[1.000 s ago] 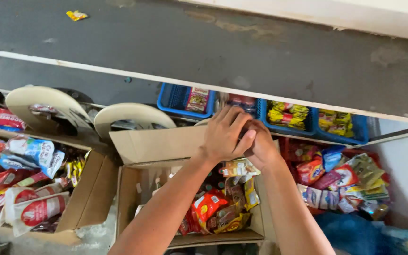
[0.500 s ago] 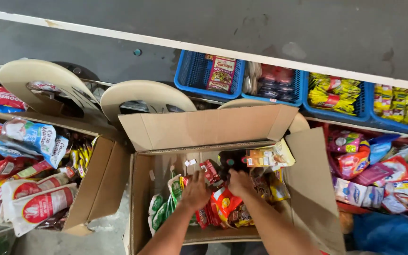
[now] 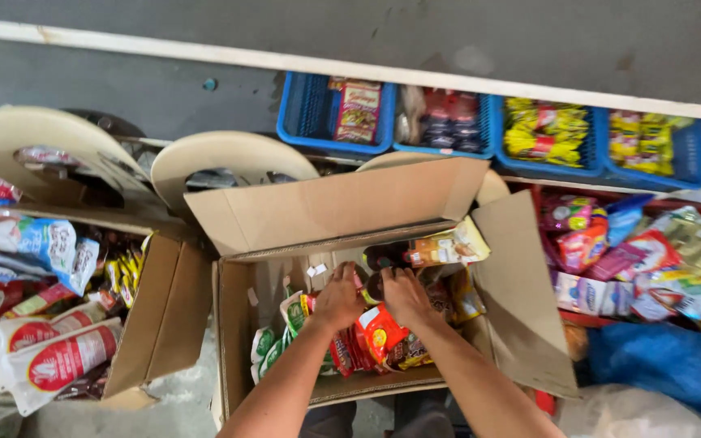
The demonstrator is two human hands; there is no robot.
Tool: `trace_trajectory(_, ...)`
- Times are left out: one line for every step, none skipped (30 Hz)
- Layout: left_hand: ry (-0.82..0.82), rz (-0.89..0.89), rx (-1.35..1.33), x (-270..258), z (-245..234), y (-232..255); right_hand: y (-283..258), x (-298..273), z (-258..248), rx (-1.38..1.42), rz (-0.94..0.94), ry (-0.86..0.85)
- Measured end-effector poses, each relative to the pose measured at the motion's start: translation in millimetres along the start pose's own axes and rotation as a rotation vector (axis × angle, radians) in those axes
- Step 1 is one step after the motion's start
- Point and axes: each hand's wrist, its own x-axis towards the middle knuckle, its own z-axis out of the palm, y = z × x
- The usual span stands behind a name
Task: Stocking bottles and snack bags onto retail shelves from a cardboard box.
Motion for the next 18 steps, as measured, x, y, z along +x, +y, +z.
trace_trajectory(-0.001, 0.019, 0.003, -4.2, -11.8, 10.4, -8.0, -11.8, -36.9, -0.004, 0.013, 0.013)
trace_trajectory(-0.019, 0.019, -0.009, -3.7, -27.3, 21.1, -15.9, -18.0, -76.2, 0.104, 0.040, -0.026)
trace_trajectory(-0.037, 0.020, -0.020, -3.4, -42.9, 32.4, -24.0, -25.4, -115.8, 0.213, 0.064, -0.064)
trace_trajectory(-0.031, 0.044, -0.014, -5.0, -57.6, 48.1, -30.0, -28.9, -152.7, 0.207, 0.073, -0.041)
trace_trajectory(-0.055, 0.134, -0.041, -7.0, -71.8, 63.7, -36.0, -33.4, -189.0, 0.210, 0.057, -0.015)
trace_trajectory(-0.086, 0.218, -0.070, -13.2, -83.8, 77.7, -43.6, -41.5, -222.9, 0.214, 0.041, 0.002)
trace_trajectory(-0.084, 0.235, -0.065, -19.2, -99.0, 98.4, -40.4, -45.8, -245.0, 0.210, 0.050, 0.018)
trace_trajectory(-0.165, 0.176, -0.146, -24.2, -114.2, 119.4, -36.5, -49.7, -267.5, 0.255, -0.063, 0.096)
trace_trajectory(-0.248, 0.116, -0.225, -29.3, -128.8, 140.0, -32.5, -53.8, -289.5, 0.296, -0.177, 0.176)
trace_trajectory(-0.249, 0.131, -0.219, -32.5, -134.1, 152.7, -30.7, -58.1, -310.1, 0.292, -0.170, 0.189)
trace_trajectory(-0.225, 0.233, -0.403, -35.4, -139.1, 165.0, -28.9, -62.4, -330.3, 0.351, -0.212, 0.230)
trace_trajectory(-0.201, 0.334, -0.587, -37.5, -143.7, 177.6, -26.2, -66.1, -350.8, 0.409, -0.256, 0.271)
trace_trajectory(-0.203, 0.349, -0.582, -39.3, -145.9, 192.5, -29.0, -73.9, -370.0, 0.402, -0.252, 0.285)
trace_trajectory(-0.162, 0.402, -0.620, -42.9, -148.1, 206.2, -32.9, -81.9, -388.4, 0.509, -0.117, 0.298)
trace_trajectory(-0.121, 0.455, -0.657, -46.6, -150.3, 220.2, -36.7, -90.0, -406.9, 0.615, 0.018, 0.309)
trace_trajectory(-0.118, 0.476, -0.648, -48.4, -157.8, 236.8, -36.6, -97.5, -415.4, 0.609, 0.015, 0.331)
trace_trajectory(-0.144, 0.468, -0.796, -50.3, -165.3, 253.7, -36.4, -104.9, -423.9, 0.687, 0.006, 0.399)
trace_trajectory(-0.170, 0.459, -0.944, -51.3, -173.0, 271.0, -35.6, -110.9, -433.4, 0.761, -0.009, 0.466)
